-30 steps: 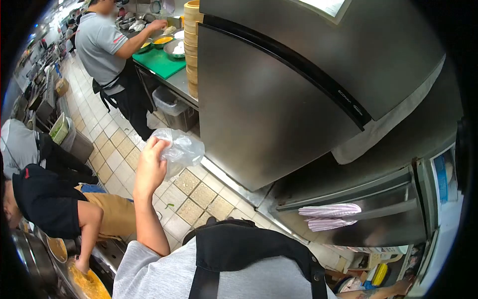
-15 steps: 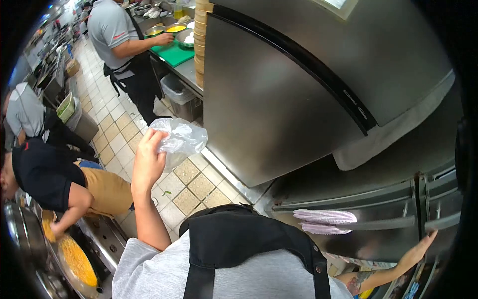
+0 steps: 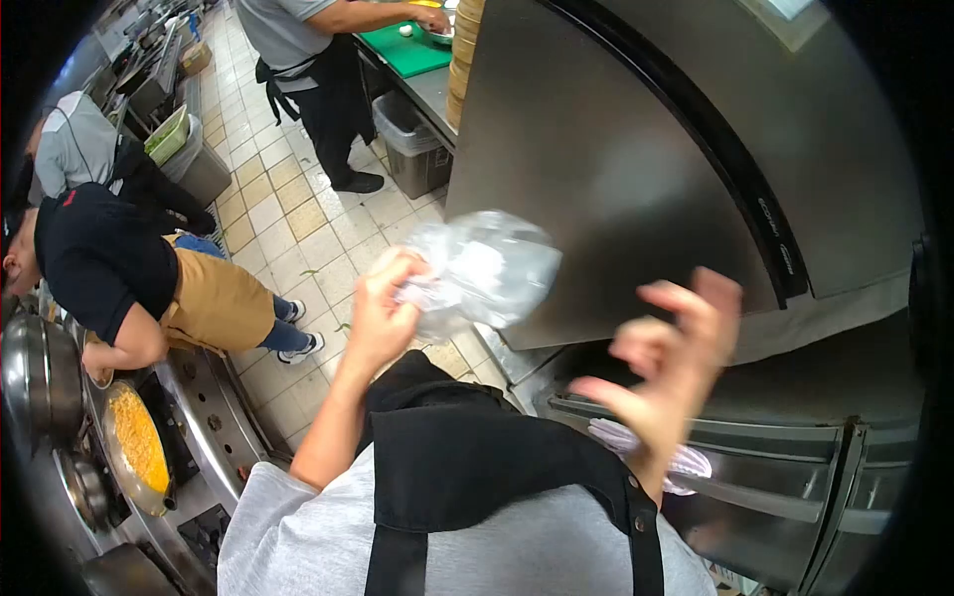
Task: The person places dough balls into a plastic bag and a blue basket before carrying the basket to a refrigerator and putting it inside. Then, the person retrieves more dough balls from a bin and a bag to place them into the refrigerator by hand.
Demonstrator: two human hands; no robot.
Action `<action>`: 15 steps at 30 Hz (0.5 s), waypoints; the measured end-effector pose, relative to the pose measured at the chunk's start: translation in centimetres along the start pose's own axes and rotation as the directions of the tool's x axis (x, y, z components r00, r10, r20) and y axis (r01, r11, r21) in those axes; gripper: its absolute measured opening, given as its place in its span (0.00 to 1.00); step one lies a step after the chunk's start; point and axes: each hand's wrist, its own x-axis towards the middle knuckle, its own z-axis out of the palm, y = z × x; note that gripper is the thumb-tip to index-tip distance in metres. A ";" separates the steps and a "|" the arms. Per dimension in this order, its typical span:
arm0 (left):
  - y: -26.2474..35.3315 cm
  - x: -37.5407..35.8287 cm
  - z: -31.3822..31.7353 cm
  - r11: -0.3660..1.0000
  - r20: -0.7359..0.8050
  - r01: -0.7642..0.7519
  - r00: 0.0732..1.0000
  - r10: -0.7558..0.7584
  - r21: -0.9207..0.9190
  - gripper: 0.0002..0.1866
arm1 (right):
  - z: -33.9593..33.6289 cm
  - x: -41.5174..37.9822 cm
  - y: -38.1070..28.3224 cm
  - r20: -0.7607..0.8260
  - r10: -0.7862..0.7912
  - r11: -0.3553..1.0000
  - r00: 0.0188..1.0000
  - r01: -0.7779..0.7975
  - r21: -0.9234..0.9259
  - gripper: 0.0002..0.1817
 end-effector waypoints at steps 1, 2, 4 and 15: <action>-0.5 -0.3 1.1 0.987 0.020 0.012 1.000 -0.009 -0.160 0.09 | 3.1 1.6 1.0 0.219 0.108 0.990 0.970 -0.125 0.065 0.50; -0.9 -0.4 1.8 0.948 0.039 0.025 0.999 -0.013 -0.318 0.07 | 6.2 2.6 2.3 0.363 0.140 0.982 0.921 -0.176 0.069 0.59; -1.9 -0.4 2.6 0.714 0.033 0.021 0.999 0.003 -0.700 0.05 | 12.3 3.0 6.1 0.372 -0.027 1.000 0.928 0.029 -0.002 0.59; -18.0 -0.1 -3.5 0.043 0.073 0.166 0.633 -0.771 -0.985 0.16 | 30.8 9.9 11.0 0.615 -0.019 0.844 0.788 -0.316 0.432 0.11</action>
